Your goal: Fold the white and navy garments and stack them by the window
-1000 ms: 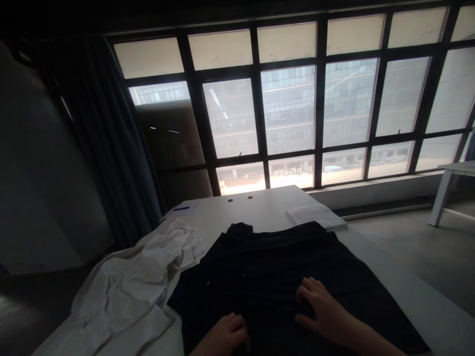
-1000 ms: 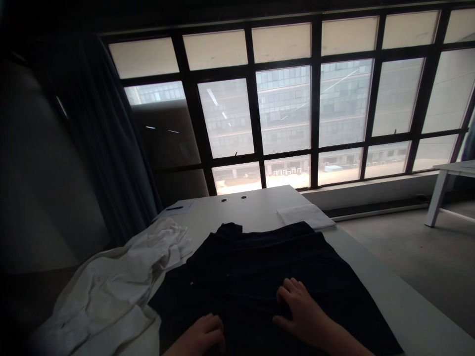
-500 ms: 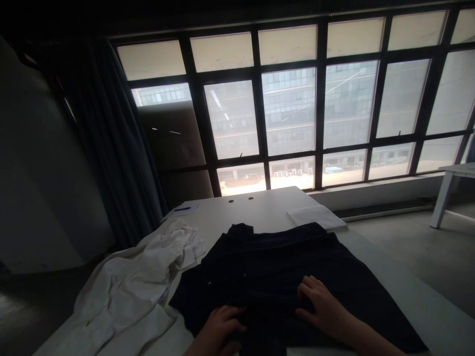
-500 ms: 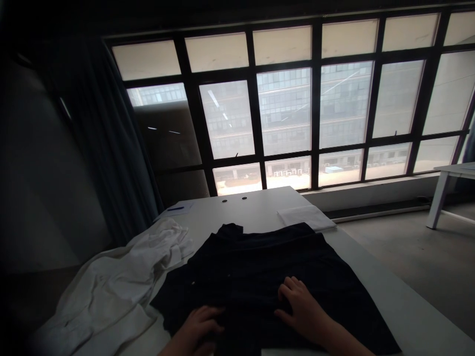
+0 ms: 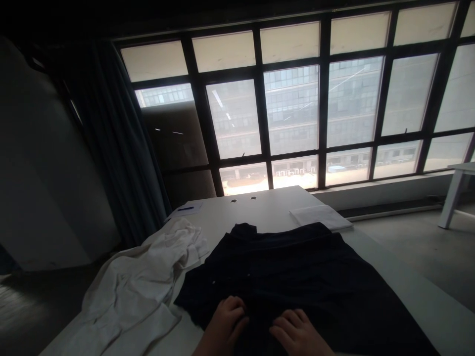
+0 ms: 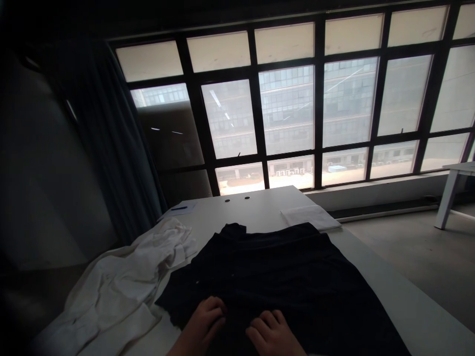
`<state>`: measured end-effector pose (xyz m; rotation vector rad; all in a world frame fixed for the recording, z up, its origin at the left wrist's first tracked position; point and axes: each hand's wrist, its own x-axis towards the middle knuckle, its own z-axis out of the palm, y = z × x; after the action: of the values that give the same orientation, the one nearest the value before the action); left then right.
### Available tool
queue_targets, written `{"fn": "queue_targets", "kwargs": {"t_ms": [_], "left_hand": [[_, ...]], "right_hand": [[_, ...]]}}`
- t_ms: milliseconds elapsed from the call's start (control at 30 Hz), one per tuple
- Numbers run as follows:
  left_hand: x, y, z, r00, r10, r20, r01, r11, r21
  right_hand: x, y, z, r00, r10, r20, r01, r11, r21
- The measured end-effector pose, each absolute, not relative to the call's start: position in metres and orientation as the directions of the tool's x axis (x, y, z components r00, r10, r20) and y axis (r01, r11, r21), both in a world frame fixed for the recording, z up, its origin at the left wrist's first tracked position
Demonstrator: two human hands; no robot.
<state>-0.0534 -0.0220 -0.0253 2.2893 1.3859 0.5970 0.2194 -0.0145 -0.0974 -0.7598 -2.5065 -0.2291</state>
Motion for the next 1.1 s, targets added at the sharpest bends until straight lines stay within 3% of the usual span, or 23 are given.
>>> {"fn": "queue_targets", "kwargs": {"t_ms": [133, 333, 533, 633, 767, 933, 1000, 1100], "left_hand": [[-0.053, -0.02, -0.028, 0.441, 0.888, 0.134, 0.731, -0.442, 0.52], [-0.061, -0.018, -0.034, 0.474, 0.864, 0.17, 0.686, -0.483, 0.544], [-0.07, -0.017, -0.038, 0.514, 0.843, 0.155, 0.634, -0.496, 0.593], [-0.072, -0.019, -0.042, 0.5, 0.861, 0.093, 0.708, -0.469, 0.528], [-0.08, -0.023, -0.038, 0.452, 0.878, 0.158, 0.747, -0.47, 0.47], [-0.101, -0.023, -0.009, 0.431, 0.883, 0.185, 0.8, -0.469, 0.375], [-0.105, -0.025, 0.004, 0.455, 0.875, 0.168, 0.803, -0.484, 0.347], [-0.101, -0.033, 0.017, 0.473, 0.869, 0.148, 0.792, -0.493, 0.361]], "right_hand": [[0.2, -0.012, -0.105, -0.662, 0.602, 0.447, 0.663, 0.748, -0.026], [0.163, -0.012, -0.068, -0.623, 0.755, 0.203, 0.745, 0.652, -0.139], [0.182, -0.004, -0.059, -0.504, 0.822, 0.264, 0.699, 0.568, -0.434], [0.192, -0.003, -0.058, -0.535, 0.8, 0.272, 0.642, 0.594, -0.486], [0.193, -0.006, -0.053, -0.531, 0.801, 0.276, 0.62, 0.589, -0.518], [0.19, -0.004, -0.054, -0.622, 0.706, 0.337, 0.577, 0.705, -0.412], [0.188, -0.001, -0.058, -0.705, 0.59, 0.394, 0.515, 0.807, -0.287], [0.183, 0.0, -0.064, -0.81, 0.323, 0.49, 0.333, 0.94, -0.071]]}}
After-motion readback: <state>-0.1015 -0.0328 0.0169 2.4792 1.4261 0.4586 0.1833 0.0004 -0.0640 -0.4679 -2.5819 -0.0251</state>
